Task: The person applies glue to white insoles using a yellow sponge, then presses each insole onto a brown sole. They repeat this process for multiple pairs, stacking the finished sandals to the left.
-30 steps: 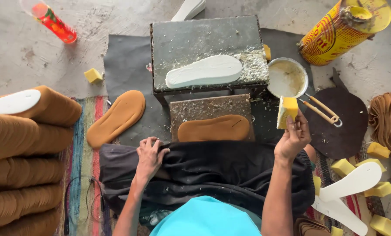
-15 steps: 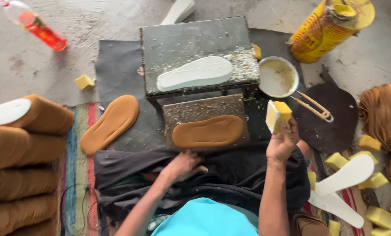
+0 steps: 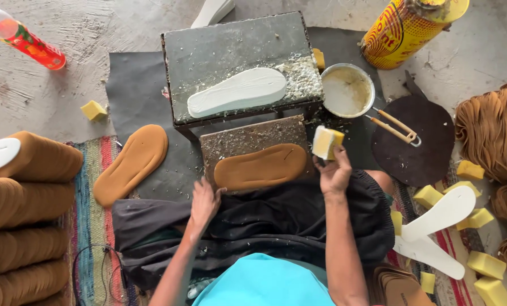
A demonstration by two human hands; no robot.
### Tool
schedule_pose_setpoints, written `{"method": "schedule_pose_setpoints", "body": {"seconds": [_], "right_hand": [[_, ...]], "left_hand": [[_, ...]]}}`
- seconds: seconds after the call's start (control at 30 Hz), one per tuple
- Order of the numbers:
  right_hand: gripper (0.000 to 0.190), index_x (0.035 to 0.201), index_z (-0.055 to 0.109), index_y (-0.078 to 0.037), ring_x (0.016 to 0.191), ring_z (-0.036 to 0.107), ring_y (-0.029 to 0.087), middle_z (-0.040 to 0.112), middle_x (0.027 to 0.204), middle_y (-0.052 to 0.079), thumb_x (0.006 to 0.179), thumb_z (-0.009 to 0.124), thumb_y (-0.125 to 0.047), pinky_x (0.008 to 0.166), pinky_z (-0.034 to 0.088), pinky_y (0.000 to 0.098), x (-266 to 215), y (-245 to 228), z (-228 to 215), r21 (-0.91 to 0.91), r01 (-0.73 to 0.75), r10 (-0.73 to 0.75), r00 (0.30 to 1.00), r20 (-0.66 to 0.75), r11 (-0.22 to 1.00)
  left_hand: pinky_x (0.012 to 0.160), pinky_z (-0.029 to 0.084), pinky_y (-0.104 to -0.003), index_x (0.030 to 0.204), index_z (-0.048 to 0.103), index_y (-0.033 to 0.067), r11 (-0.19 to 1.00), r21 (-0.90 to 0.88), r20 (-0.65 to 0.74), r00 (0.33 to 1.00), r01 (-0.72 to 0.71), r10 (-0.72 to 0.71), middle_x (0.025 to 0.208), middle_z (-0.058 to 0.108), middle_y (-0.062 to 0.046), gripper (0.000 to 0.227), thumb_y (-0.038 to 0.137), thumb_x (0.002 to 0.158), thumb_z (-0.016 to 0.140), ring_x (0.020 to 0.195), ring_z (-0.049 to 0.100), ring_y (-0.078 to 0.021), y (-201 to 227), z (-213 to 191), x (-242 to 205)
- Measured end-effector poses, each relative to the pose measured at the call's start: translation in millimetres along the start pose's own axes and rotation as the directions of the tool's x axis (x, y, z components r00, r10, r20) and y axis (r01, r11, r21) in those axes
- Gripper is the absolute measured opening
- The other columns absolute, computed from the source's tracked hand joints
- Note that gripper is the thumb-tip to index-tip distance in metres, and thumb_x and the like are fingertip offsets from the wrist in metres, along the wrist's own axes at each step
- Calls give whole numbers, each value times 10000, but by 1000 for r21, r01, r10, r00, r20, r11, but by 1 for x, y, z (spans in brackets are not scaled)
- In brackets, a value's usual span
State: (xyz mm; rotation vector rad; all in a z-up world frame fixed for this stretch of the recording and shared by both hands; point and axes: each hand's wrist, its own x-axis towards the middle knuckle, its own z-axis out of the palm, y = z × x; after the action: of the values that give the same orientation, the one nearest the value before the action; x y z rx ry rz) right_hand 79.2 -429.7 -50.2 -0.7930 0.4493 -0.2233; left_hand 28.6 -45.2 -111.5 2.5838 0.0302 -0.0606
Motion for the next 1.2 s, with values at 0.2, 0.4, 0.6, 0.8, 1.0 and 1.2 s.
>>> {"method": "schedule_pose_setpoints", "body": {"seconds": [0.2, 0.4, 0.6, 0.8, 1.0, 1.2], "right_hand": [[340, 1206, 566, -176, 1026, 626, 151, 650, 1109, -30, 908, 652, -316, 842, 472, 392, 20, 30, -31, -206, -125, 86, 978, -190, 971], [385, 1227, 552, -140, 979, 614, 163, 645, 1091, 15, 925, 739, -291, 828, 453, 359, 34, 47, -37, -251, -60, 46, 997, -60, 966], [415, 1215, 524, -165, 943, 608, 164, 629, 1082, 11, 884, 730, -308, 787, 475, 373, 35, 34, -16, -261, -88, 65, 993, -99, 961], [418, 1234, 525, -149, 993, 599, 181, 606, 1117, 40, 916, 744, -309, 841, 499, 417, 53, 43, -8, -273, -22, -5, 995, -100, 962], [400, 1194, 516, -132, 1028, 640, 228, 623, 1122, 49, 894, 737, -277, 933, 551, 523, 52, 43, -18, -213, 1, -22, 995, -97, 977], [378, 1193, 524, -127, 1021, 637, 232, 631, 1127, 70, 914, 742, -260, 928, 556, 531, 56, 47, -27, -204, 15, -39, 993, -115, 979]], "left_hand": [[825, 515, -545, 1204, 537, -119, 971, -133, 65, 979, 198, -191, 1009, 675, -326, 618, 435, 973, 684, 971, 645, -503, -6, 4, -8], [857, 541, -452, 1270, 491, -141, 848, -291, 169, 896, 443, -410, 924, 724, -301, 734, 421, 866, 735, 917, 716, -419, 19, -29, 7], [842, 541, -425, 1281, 463, -161, 849, -352, 17, 910, 393, -414, 981, 739, -255, 809, 451, 849, 768, 924, 722, -383, -1, -4, 18], [845, 544, -437, 1218, 534, -89, 835, -356, 14, 896, 420, -445, 935, 755, -217, 719, 494, 863, 760, 909, 724, -367, 10, -19, 23], [788, 554, -458, 1156, 540, -56, 845, -269, 122, 887, 462, -446, 871, 717, -193, 723, 490, 780, 829, 833, 715, -364, 23, -37, 19], [773, 564, -442, 1198, 500, -71, 867, -339, 47, 927, 365, -372, 869, 724, -174, 760, 437, 764, 863, 802, 724, -331, 27, -36, 13]]}}
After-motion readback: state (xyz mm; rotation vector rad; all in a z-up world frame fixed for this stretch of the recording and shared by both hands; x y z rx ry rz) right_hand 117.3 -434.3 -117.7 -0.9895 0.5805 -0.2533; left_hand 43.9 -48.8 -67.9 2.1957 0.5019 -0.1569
